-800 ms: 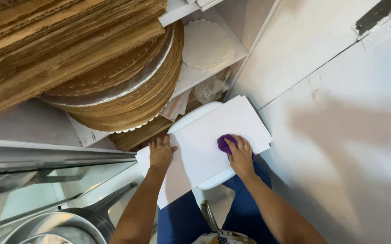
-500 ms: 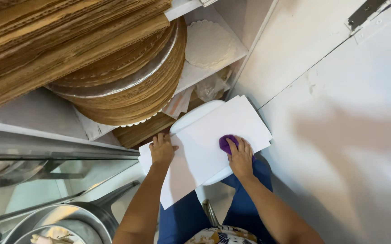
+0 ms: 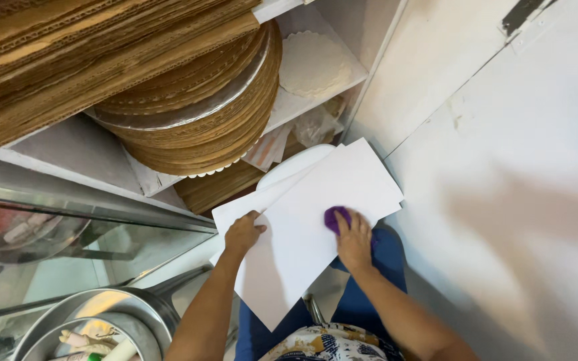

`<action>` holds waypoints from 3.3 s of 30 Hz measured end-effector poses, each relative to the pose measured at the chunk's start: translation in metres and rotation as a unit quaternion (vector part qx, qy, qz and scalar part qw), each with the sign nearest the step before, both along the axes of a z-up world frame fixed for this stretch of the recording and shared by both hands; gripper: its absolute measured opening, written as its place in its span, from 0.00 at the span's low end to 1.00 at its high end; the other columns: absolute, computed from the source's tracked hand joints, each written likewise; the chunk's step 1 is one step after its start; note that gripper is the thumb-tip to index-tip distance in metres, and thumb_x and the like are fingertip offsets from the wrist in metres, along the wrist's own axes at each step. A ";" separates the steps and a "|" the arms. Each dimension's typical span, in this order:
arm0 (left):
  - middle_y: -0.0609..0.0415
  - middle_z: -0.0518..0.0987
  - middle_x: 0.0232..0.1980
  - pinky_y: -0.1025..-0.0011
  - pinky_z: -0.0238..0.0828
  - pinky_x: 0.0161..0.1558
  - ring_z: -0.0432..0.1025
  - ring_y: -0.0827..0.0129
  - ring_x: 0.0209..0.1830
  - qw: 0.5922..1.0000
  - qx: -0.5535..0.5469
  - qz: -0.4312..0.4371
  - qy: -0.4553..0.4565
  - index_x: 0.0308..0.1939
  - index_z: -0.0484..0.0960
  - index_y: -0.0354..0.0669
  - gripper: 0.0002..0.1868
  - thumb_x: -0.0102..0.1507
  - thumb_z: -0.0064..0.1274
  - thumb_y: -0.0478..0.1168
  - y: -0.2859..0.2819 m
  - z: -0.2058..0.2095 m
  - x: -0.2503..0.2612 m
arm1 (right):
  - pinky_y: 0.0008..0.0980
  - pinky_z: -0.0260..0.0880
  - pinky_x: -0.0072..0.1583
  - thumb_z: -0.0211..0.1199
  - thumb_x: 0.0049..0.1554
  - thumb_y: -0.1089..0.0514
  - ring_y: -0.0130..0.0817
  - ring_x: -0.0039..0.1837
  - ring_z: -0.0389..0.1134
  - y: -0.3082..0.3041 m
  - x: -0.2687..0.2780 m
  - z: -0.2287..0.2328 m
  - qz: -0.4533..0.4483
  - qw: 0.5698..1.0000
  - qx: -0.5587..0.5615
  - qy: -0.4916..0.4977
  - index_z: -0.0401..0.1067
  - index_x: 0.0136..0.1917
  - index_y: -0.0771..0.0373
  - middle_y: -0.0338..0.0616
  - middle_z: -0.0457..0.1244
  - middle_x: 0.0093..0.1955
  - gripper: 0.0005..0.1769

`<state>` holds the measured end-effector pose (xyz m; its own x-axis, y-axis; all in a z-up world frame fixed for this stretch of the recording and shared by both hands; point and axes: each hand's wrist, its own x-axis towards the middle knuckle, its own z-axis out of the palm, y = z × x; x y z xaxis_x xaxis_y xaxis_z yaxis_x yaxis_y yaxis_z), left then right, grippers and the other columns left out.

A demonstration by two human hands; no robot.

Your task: The person wipes white rectangular cardboard sheets and round brown cardboard bases with a purple cloth. They handle the items one by one, wiping the surfaces and placing them back into a white shelving unit.

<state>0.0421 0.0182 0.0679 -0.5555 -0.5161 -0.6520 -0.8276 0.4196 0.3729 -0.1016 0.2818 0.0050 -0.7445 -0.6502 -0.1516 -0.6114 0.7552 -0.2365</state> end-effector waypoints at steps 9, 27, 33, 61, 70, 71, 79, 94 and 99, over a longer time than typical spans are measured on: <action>0.60 0.76 0.65 0.57 0.69 0.57 0.70 0.55 0.63 0.996 0.052 0.068 -0.030 0.69 0.68 0.70 0.27 0.64 0.50 0.51 0.001 -0.042 0.008 | 0.65 0.44 0.71 0.65 0.53 0.60 0.56 0.76 0.46 -0.023 0.073 0.008 0.294 0.948 -0.106 -0.065 0.62 0.74 0.44 0.49 0.50 0.76 0.36; 0.54 0.73 0.70 0.53 0.65 0.69 0.67 0.56 0.70 0.992 0.097 0.075 -0.019 0.68 0.72 0.59 0.24 0.66 0.52 0.50 -0.007 -0.025 0.004 | 0.60 0.44 0.75 0.61 0.58 0.54 0.53 0.78 0.45 -0.085 -0.136 -0.028 -0.014 0.995 -0.040 0.092 0.56 0.76 0.33 0.44 0.47 0.76 0.36; 0.55 0.74 0.69 0.53 0.65 0.68 0.68 0.57 0.69 0.992 0.095 0.074 -0.024 0.67 0.73 0.59 0.24 0.66 0.52 0.49 -0.010 -0.027 0.001 | 0.67 0.44 0.73 0.61 0.58 0.51 0.59 0.77 0.45 -0.116 -0.135 -0.021 -0.089 0.988 -0.076 0.099 0.55 0.76 0.38 0.50 0.46 0.76 0.35; 0.54 0.72 0.71 0.50 0.64 0.69 0.66 0.53 0.71 0.993 0.098 0.066 -0.023 0.69 0.70 0.58 0.25 0.67 0.50 0.51 -0.005 -0.026 0.003 | 0.62 0.44 0.76 0.59 0.58 0.53 0.53 0.80 0.43 -0.124 -0.097 -0.002 0.143 0.990 -0.013 -0.020 0.55 0.77 0.36 0.42 0.46 0.79 0.35; 0.55 0.72 0.70 0.52 0.65 0.69 0.67 0.56 0.70 0.993 0.089 0.062 -0.035 0.68 0.71 0.59 0.24 0.67 0.51 0.50 -0.008 -0.031 0.000 | 0.66 0.39 0.76 0.53 0.62 0.52 0.54 0.81 0.40 -0.144 -0.127 -0.013 0.025 0.999 -0.018 0.017 0.53 0.77 0.38 0.44 0.43 0.80 0.32; 0.56 0.72 0.71 0.52 0.64 0.69 0.66 0.56 0.71 0.993 0.093 0.064 -0.039 0.68 0.71 0.60 0.25 0.67 0.51 0.50 -0.008 -0.027 0.000 | 0.67 0.40 0.75 0.54 0.61 0.53 0.56 0.80 0.40 -0.143 -0.120 -0.014 0.021 0.999 -0.019 0.029 0.52 0.78 0.39 0.46 0.43 0.79 0.33; 0.56 0.72 0.71 0.52 0.65 0.68 0.67 0.57 0.70 0.994 0.078 0.059 -0.041 0.69 0.70 0.61 0.26 0.67 0.52 0.51 -0.006 -0.043 0.003 | 0.65 0.44 0.73 0.54 0.59 0.56 0.56 0.79 0.44 -0.117 -0.025 -0.015 0.102 0.995 0.003 0.008 0.55 0.77 0.42 0.49 0.46 0.78 0.34; 0.62 0.76 0.64 0.60 0.68 0.58 0.71 0.59 0.63 0.996 0.051 0.074 -0.029 0.69 0.67 0.68 0.27 0.65 0.46 0.52 0.008 -0.042 0.013 | 0.65 0.36 0.75 0.59 0.50 0.70 0.54 0.78 0.43 0.017 0.013 0.007 0.221 0.972 -0.066 -0.047 0.62 0.74 0.51 0.47 0.49 0.77 0.39; 0.60 0.74 0.68 0.70 0.63 0.63 0.70 0.66 0.64 0.976 0.197 0.076 0.059 0.73 0.66 0.57 0.35 0.61 0.54 0.45 0.002 -0.030 0.031 | 0.57 0.49 0.73 0.63 0.50 0.64 0.50 0.74 0.51 0.019 -0.004 -0.002 0.130 0.982 -0.118 0.075 0.65 0.71 0.47 0.43 0.54 0.73 0.36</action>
